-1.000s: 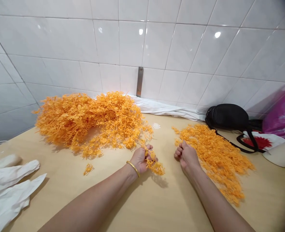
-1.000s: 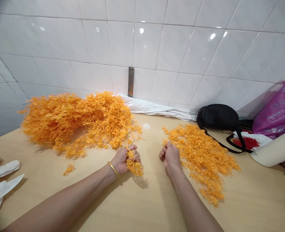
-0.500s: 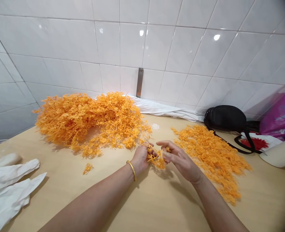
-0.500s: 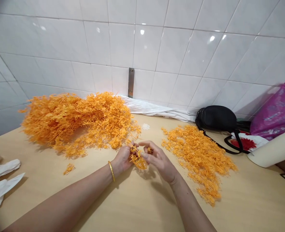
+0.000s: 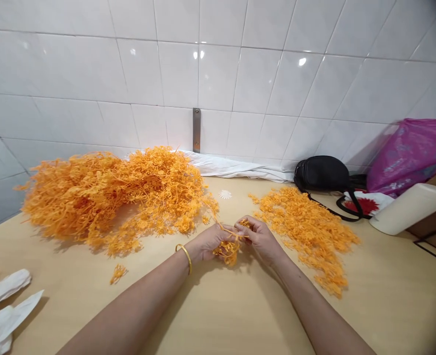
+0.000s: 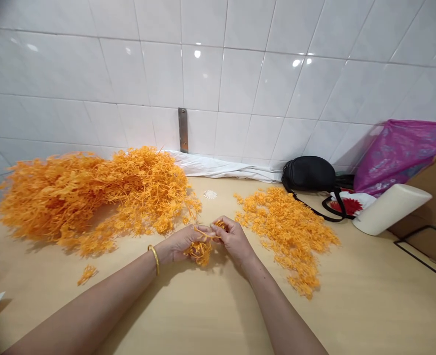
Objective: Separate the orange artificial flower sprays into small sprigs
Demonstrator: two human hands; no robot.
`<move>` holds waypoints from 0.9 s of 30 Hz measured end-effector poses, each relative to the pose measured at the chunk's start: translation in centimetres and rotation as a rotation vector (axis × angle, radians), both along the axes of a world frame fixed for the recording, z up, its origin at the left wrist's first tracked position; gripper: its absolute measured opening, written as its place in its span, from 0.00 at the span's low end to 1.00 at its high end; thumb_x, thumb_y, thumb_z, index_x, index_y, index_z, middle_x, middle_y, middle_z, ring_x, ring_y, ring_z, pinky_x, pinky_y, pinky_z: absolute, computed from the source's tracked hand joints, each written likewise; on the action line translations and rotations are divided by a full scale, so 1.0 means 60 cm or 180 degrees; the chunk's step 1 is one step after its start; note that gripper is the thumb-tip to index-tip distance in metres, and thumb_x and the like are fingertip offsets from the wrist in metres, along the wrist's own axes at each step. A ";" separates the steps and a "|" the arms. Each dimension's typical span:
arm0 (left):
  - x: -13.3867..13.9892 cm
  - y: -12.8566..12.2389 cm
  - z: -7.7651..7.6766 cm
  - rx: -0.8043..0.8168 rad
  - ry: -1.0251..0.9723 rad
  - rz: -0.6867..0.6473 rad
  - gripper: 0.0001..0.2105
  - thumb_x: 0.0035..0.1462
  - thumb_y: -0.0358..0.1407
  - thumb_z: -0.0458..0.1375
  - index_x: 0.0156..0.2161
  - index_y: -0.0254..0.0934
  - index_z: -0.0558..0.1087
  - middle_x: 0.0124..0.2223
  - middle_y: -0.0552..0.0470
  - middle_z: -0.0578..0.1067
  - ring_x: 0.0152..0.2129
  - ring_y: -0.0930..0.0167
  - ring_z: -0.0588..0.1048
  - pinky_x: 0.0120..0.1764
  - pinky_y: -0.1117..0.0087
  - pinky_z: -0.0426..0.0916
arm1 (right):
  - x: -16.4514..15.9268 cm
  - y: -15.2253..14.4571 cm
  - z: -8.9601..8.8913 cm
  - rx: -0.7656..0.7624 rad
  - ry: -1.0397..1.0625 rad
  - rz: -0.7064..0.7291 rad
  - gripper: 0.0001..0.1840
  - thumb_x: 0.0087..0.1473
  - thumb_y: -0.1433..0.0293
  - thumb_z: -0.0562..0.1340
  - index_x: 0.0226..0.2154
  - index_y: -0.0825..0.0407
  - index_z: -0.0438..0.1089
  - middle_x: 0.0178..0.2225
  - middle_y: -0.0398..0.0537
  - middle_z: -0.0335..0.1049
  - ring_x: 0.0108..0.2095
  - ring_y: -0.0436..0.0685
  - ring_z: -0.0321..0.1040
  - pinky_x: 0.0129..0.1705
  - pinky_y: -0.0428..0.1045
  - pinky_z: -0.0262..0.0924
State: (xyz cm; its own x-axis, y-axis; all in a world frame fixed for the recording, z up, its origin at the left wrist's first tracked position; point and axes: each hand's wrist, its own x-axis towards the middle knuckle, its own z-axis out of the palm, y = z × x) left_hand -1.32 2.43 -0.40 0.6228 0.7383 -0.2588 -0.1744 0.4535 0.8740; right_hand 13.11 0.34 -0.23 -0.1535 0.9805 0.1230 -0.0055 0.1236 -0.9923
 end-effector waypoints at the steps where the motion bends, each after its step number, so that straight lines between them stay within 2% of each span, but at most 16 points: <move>1: 0.003 -0.001 0.001 0.0077 0.0091 0.0025 0.05 0.38 0.28 0.60 0.26 0.31 0.71 0.18 0.54 0.68 0.12 0.78 0.63 0.17 0.77 0.54 | -0.004 -0.002 0.000 -0.0003 0.0051 0.0049 0.13 0.44 0.61 0.60 0.22 0.54 0.61 0.18 0.37 0.54 0.19 0.44 0.48 0.21 0.42 0.44; 4: 0.007 -0.007 0.006 0.0264 0.0167 0.0173 0.02 0.38 0.25 0.58 0.23 0.31 0.71 0.18 0.53 0.68 0.13 0.78 0.64 0.18 0.77 0.56 | -0.008 0.002 -0.003 -0.0131 0.0126 0.0150 0.14 0.44 0.60 0.60 0.20 0.54 0.61 0.16 0.36 0.53 0.17 0.44 0.47 0.20 0.42 0.43; 5: 0.007 -0.010 0.008 0.0331 0.0161 0.0180 0.02 0.38 0.25 0.58 0.22 0.31 0.71 0.18 0.53 0.69 0.14 0.78 0.64 0.19 0.77 0.56 | -0.005 0.006 -0.005 -0.0178 0.0150 0.0020 0.14 0.43 0.60 0.60 0.20 0.54 0.61 0.15 0.36 0.52 0.16 0.43 0.46 0.18 0.42 0.42; 9: 0.006 -0.028 0.012 0.0542 0.0345 -0.0255 0.02 0.36 0.26 0.60 0.20 0.30 0.71 0.19 0.51 0.70 0.15 0.77 0.66 0.19 0.77 0.56 | 0.029 0.030 -0.006 -0.0244 0.0482 -0.1361 0.16 0.39 0.58 0.60 0.18 0.52 0.57 0.11 0.33 0.45 0.12 0.43 0.41 0.15 0.42 0.36; 11: 0.008 -0.033 0.009 0.0404 0.0288 -0.0297 0.03 0.36 0.27 0.61 0.21 0.30 0.71 0.19 0.51 0.69 0.15 0.76 0.66 0.19 0.76 0.58 | 0.046 0.036 -0.001 -0.0133 0.0547 -0.1809 0.16 0.40 0.58 0.59 0.18 0.51 0.56 0.12 0.33 0.46 0.12 0.42 0.42 0.14 0.42 0.38; 15: 0.016 -0.022 -0.003 -0.0195 -0.0434 0.0373 0.06 0.46 0.33 0.57 0.24 0.31 0.69 0.22 0.51 0.69 0.17 0.75 0.67 0.23 0.73 0.63 | 0.054 0.029 0.008 0.0092 0.0006 -0.1735 0.10 0.41 0.62 0.59 0.22 0.52 0.62 0.16 0.38 0.58 0.15 0.44 0.53 0.17 0.42 0.47; 19: 0.014 -0.006 -0.013 -0.0638 -0.0690 0.0678 0.06 0.50 0.31 0.52 0.27 0.31 0.69 0.21 0.51 0.68 0.18 0.74 0.68 0.23 0.73 0.64 | 0.051 0.025 0.005 0.0015 0.0006 -0.1711 0.07 0.39 0.66 0.58 0.22 0.53 0.63 0.23 0.42 0.66 0.16 0.43 0.54 0.17 0.43 0.46; 22: 0.009 -0.002 -0.015 -0.0842 -0.0793 0.0766 0.06 0.51 0.30 0.50 0.28 0.31 0.68 0.20 0.52 0.67 0.18 0.74 0.68 0.24 0.73 0.65 | 0.054 0.027 0.003 -0.0151 0.0114 -0.1558 0.07 0.38 0.67 0.59 0.24 0.53 0.63 0.25 0.42 0.66 0.16 0.43 0.53 0.18 0.43 0.46; 27: 0.010 0.006 -0.016 -0.1033 -0.1173 0.0968 0.07 0.53 0.31 0.47 0.27 0.33 0.65 0.23 0.51 0.68 0.19 0.73 0.68 0.27 0.69 0.66 | 0.048 0.017 0.014 -0.0422 0.0367 -0.0769 0.18 0.37 0.69 0.61 0.36 0.52 0.65 0.23 0.38 0.61 0.17 0.43 0.52 0.20 0.43 0.47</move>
